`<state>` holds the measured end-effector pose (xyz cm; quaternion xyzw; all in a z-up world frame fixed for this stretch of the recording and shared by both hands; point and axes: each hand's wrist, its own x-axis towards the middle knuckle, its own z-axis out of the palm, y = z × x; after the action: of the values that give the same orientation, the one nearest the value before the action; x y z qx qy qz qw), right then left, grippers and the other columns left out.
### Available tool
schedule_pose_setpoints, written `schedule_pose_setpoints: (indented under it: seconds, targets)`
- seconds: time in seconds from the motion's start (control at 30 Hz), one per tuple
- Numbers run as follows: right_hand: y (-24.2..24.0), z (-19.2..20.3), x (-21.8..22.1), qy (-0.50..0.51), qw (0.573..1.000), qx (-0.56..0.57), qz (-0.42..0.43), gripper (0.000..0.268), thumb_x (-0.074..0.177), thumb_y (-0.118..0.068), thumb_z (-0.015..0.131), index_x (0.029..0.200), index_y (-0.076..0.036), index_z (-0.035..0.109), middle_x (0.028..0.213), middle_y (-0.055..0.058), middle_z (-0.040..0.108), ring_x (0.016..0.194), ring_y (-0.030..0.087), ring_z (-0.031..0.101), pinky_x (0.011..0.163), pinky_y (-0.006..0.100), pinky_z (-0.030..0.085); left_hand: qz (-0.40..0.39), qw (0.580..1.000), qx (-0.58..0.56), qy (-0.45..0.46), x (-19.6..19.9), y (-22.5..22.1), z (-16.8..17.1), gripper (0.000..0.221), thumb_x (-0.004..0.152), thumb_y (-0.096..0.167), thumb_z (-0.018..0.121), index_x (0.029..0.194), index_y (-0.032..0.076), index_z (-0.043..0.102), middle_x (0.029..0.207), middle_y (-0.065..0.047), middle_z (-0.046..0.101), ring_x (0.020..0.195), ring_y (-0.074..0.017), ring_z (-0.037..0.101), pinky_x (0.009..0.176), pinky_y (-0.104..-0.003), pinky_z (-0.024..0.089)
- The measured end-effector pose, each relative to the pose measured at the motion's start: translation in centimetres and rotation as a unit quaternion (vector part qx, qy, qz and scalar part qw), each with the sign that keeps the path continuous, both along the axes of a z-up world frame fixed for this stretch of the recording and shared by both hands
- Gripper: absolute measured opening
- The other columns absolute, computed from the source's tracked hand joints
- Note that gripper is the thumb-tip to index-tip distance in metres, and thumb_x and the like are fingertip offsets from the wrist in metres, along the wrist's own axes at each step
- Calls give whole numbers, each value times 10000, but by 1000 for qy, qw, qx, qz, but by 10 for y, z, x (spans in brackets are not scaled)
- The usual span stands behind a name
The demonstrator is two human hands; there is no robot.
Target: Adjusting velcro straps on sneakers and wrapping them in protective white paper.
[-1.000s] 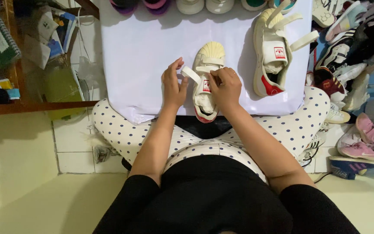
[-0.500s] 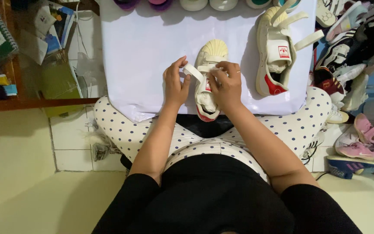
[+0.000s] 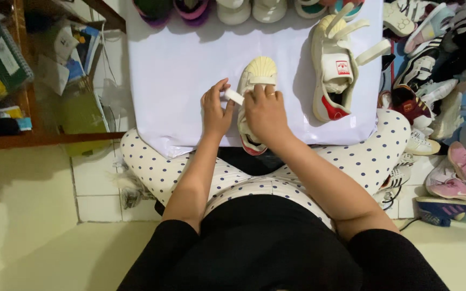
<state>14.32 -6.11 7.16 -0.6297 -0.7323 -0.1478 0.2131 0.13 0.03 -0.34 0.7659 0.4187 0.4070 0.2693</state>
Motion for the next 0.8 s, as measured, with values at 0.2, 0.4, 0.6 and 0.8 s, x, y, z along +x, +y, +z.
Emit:
schedule_pose_setpoints:
  seconds: [0.2, 0.4, 0.6, 0.8]
  targets:
    - [-12, 2, -2, -4, 994, -112, -7, 580, 869, -543, 497, 1143, -47, 625, 1076, 170, 530, 1004, 369, 474, 777, 447, 399, -1, 1000, 10, 18, -1, -1, 3, 441, 888, 339, 519, 1287, 163, 455, 1077, -33, 574, 1026, -227, 551, 976, -412, 320]
    - [-19, -14, 3, 162, 986, -43, 11, 568, 840, -532, 570, 1172, -72, 598, 1112, 163, 509, 1082, 423, 435, 850, 479, 374, 5, 999, 1, 41, -1, 0, -4, 431, 863, 270, 532, 1276, 158, 481, 1081, -32, 576, 1030, -225, 548, 991, -400, 320]
    - [-24, -40, 13, 457, 883, 100, 38, 375, 816, -106, 687, 1183, -74, 612, 1146, 132, 587, 1117, 362, 496, 961, 452, 362, 22, 997, -6, 75, 3, -3, 4, 368, 908, 300, 516, 1259, 190, 510, 1099, 0, 565, 1057, -200, 542, 1001, -396, 312]
    - [-26, -46, 8, 530, 845, 75, -1, 574, 846, -129, 722, 1363, -158, 473, 1406, 111, 354, 1342, 321, 309, 1095, 464, 264, 32, 985, 19, 167, 3, 2, -5, 333, 813, 261, 650, 1099, 94, 614, 1113, -49, 568, 1106, -251, 511, 987, -454, 323]
